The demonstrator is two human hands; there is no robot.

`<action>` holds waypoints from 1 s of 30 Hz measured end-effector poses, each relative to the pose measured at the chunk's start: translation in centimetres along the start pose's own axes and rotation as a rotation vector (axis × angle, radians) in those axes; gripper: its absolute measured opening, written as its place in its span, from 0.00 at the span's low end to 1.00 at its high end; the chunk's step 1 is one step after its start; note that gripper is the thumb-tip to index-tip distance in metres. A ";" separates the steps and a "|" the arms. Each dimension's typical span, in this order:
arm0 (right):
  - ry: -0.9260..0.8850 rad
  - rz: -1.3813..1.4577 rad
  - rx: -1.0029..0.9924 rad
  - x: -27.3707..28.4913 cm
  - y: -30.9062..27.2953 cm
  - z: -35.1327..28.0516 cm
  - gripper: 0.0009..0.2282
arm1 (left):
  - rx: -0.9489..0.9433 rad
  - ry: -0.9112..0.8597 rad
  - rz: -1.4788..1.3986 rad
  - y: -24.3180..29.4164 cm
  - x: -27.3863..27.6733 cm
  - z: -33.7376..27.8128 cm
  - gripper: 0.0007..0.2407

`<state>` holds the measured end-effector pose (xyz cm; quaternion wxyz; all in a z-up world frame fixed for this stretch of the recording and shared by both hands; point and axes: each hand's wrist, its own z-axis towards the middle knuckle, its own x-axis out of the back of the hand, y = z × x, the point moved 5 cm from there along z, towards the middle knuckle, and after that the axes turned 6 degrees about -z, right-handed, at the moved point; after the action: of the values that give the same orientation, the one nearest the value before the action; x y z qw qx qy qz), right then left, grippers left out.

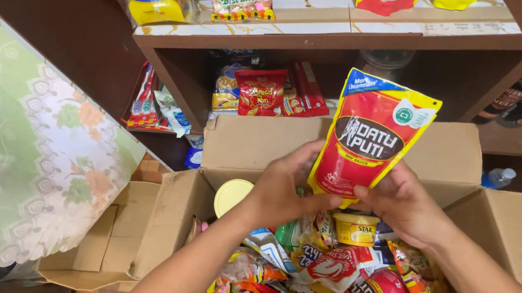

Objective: Taking various food pouches from a box and placing them onto a shelf.

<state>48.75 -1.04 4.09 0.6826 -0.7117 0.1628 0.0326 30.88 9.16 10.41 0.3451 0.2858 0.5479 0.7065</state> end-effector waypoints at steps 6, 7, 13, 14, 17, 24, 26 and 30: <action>-0.019 0.017 -0.082 -0.8 0.5 -0.1 0.21 | 0.025 -0.037 0.084 0.5 -1.3 -0.7 0.28; 0.019 0.000 -0.112 -0.7 0.8 0.0 0.19 | 0.007 -0.013 0.177 1.1 -1.4 -0.7 0.27; 0.067 -0.283 -0.008 0.0 1.0 0.2 0.17 | 0.046 0.115 0.210 0.3 -0.3 -0.2 0.17; 0.063 -0.283 -0.012 -0.4 1.0 0.2 0.17 | 0.049 0.120 0.209 -1.0 0.0 -0.2 0.17; 0.049 -0.339 0.014 -0.8 0.9 0.2 0.18 | -0.084 0.175 0.045 -3.6 1.0 0.2 0.09; 0.126 -0.208 -0.042 -0.1 1.4 -0.2 0.18 | -0.058 0.121 -0.201 -3.6 0.6 -0.2 0.05; 0.120 -0.208 0.007 -0.8 0.7 -0.3 0.19 | -0.062 0.104 -0.185 -2.4 0.3 -0.3 0.05; 0.158 -0.038 -0.135 -1.2 1.5 -0.8 0.18 | -0.079 0.061 -0.056 -0.2 -0.4 -0.4 0.11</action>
<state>47.04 -1.58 3.04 0.6184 -0.7595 0.2001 -0.0258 30.83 8.63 10.13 0.3590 0.2351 0.5377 0.7258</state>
